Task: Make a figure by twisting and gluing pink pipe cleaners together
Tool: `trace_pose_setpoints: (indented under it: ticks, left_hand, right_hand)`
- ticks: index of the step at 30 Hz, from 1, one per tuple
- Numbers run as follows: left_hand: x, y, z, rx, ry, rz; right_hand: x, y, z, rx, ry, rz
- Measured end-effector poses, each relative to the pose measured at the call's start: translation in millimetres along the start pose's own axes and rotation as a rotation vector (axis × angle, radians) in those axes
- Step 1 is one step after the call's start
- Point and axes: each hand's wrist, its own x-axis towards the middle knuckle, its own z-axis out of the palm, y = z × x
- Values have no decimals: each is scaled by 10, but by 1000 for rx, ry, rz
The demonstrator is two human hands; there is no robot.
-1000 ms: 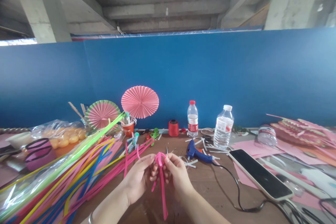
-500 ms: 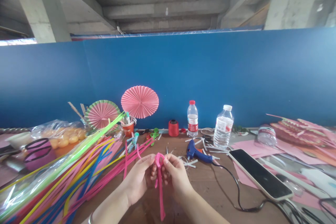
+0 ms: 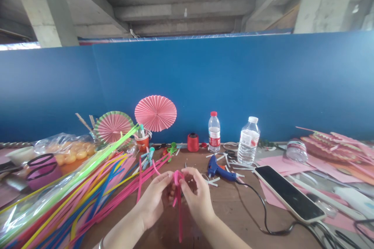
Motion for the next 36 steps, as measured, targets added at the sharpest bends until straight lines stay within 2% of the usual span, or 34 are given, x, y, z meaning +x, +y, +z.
trace_pose_setpoints:
  ticks: [4,12,16,19,21,25,29,33,36]
  left_hand:
    - [2,-1,8,12,13,9]
    - [-29,28,9,46,-21,38]
    - [-71,107,24,62,-72,18]
    - [-99,186,23,73,-102,6]
    - [-115,243,15,83,-107,7]
    - [-143,396,16,107,-160,34]
    - [-131,619,77,143,-217,87]
    - [-39,886,213,173,-229,184]
    - [61,1079,314,234,-230,243]
  right_hand:
    - [-10,12,-17,-188,-12,-60]
    - [-20,-60,-14,-293,-41,-120]
    - [-45,-89,-20,-235,-76,-158]
    - [-48,-126,-18,-151,-55,-131]
    - [-30,-206,-3,-168,-60,-90]
    - [53,-508,55,-284,-222,-58]
    - [188,-837,163,-191,-347,45]
    - [394,-1054,303,-257,-304,-65]
    - [564,-1146,377,-200,-257,-110]
